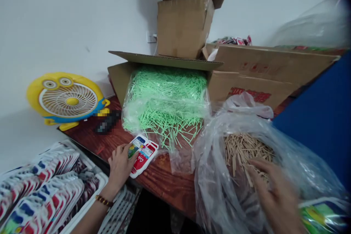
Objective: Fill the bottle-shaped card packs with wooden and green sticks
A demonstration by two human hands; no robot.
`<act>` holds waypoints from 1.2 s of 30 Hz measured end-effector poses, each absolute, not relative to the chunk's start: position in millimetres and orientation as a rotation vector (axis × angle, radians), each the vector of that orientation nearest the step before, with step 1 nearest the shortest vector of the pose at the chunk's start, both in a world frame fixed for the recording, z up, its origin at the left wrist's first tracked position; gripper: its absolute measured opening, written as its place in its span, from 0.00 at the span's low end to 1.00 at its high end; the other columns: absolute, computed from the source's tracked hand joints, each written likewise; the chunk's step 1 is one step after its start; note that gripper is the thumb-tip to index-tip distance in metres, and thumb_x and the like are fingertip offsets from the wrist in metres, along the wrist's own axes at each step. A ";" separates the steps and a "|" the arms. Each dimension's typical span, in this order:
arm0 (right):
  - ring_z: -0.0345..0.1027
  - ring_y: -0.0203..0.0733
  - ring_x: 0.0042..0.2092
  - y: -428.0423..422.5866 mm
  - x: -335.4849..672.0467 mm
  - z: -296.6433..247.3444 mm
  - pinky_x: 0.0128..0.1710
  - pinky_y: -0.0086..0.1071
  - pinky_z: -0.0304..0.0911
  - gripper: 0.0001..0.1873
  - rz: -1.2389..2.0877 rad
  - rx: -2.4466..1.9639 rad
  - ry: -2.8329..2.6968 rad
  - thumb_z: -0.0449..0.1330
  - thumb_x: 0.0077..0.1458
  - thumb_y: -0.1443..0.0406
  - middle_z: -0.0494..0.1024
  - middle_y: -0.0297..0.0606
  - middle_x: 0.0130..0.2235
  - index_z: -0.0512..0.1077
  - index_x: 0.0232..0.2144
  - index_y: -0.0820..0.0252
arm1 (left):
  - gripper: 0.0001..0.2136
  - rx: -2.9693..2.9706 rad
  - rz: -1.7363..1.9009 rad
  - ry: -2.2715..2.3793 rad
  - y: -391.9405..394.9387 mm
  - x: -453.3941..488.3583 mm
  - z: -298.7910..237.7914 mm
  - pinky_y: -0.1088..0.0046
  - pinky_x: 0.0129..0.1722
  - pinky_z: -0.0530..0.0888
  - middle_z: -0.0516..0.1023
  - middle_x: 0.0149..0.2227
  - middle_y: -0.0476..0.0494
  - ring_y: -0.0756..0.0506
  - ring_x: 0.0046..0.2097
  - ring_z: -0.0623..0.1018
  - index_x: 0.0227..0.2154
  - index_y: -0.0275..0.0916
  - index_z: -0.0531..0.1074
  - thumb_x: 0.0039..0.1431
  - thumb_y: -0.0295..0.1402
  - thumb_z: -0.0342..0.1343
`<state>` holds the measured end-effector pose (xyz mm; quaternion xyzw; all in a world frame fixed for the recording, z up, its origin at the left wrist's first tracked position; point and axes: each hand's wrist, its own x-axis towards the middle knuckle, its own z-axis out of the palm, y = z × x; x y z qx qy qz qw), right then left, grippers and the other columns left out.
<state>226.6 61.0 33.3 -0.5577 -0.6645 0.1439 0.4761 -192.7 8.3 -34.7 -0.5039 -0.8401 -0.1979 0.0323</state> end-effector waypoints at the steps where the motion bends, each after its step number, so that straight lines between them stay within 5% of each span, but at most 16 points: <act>1: 0.67 0.50 0.46 75.3 198.4 33.5 0.50 0.44 0.60 0.12 0.394 -1.202 -1.812 0.57 0.54 0.55 0.74 0.41 0.42 0.74 0.35 0.54 | 0.18 -1.547 -0.588 -2.601 10.1 -194.0 -35.9 0.57 0.44 0.66 0.70 0.50 0.36 0.35 0.49 0.69 0.51 0.41 0.68 0.61 0.41 0.49; 5: 0.67 0.42 0.40 130.6 95.5 29.9 0.42 0.34 0.61 0.10 0.564 -0.967 -2.254 0.50 0.60 0.65 0.74 0.38 0.36 0.72 0.34 0.57 | 0.18 -1.523 -0.565 -2.618 16.9 -204.3 -35.9 0.60 0.43 0.65 0.70 0.50 0.37 0.36 0.49 0.69 0.52 0.41 0.67 0.63 0.41 0.46; 11: 0.70 0.38 0.42 188.0 16.6 17.7 0.41 0.28 0.59 0.13 0.212 -1.294 -2.598 0.48 0.62 0.66 0.76 0.37 0.39 0.72 0.37 0.58 | 0.15 -1.683 -0.500 -2.635 22.5 -225.9 -37.4 0.62 0.42 0.64 0.74 0.46 0.39 0.37 0.49 0.71 0.47 0.42 0.71 0.63 0.39 0.45; 20: 0.75 0.48 0.40 232.6 -55.2 -6.6 0.37 0.35 0.64 0.15 0.006 -1.666 -2.615 0.47 0.61 0.70 0.79 0.54 0.38 0.74 0.40 0.67 | 0.10 -1.666 -0.576 -2.621 29.7 -223.9 -29.2 0.61 0.41 0.63 0.74 0.44 0.39 0.37 0.46 0.72 0.42 0.40 0.68 0.60 0.34 0.48; 28: 0.75 0.51 0.42 244.2 -74.2 -12.6 0.40 0.39 0.64 0.16 -0.079 -1.741 -2.679 0.48 0.59 0.74 0.79 0.57 0.38 0.76 0.38 0.70 | 0.09 -1.791 -0.669 -2.681 39.9 -238.1 -23.4 0.62 0.40 0.62 0.79 0.41 0.41 0.36 0.46 0.73 0.40 0.42 0.70 0.57 0.30 0.51; 32: 0.75 0.50 0.42 245.8 -77.1 -12.8 0.38 0.39 0.64 0.17 -0.104 -1.722 -2.712 0.47 0.58 0.75 0.79 0.58 0.37 0.76 0.38 0.70 | 0.04 -1.837 -0.971 -2.717 36.3 -241.5 -10.0 0.67 0.37 0.64 0.79 0.33 0.46 0.40 0.39 0.75 0.32 0.43 0.71 0.56 0.32 0.51; 36: 0.74 0.49 0.42 247.9 -78.4 -7.8 0.38 0.38 0.65 0.13 -0.100 -1.663 -2.780 0.52 0.59 0.71 0.79 0.55 0.37 0.76 0.37 0.70 | 0.05 -1.645 -1.737 -2.803 25.9 -236.0 5.1 0.73 0.29 0.66 0.75 0.24 0.53 0.46 0.27 0.74 0.27 0.42 0.67 0.54 0.36 0.55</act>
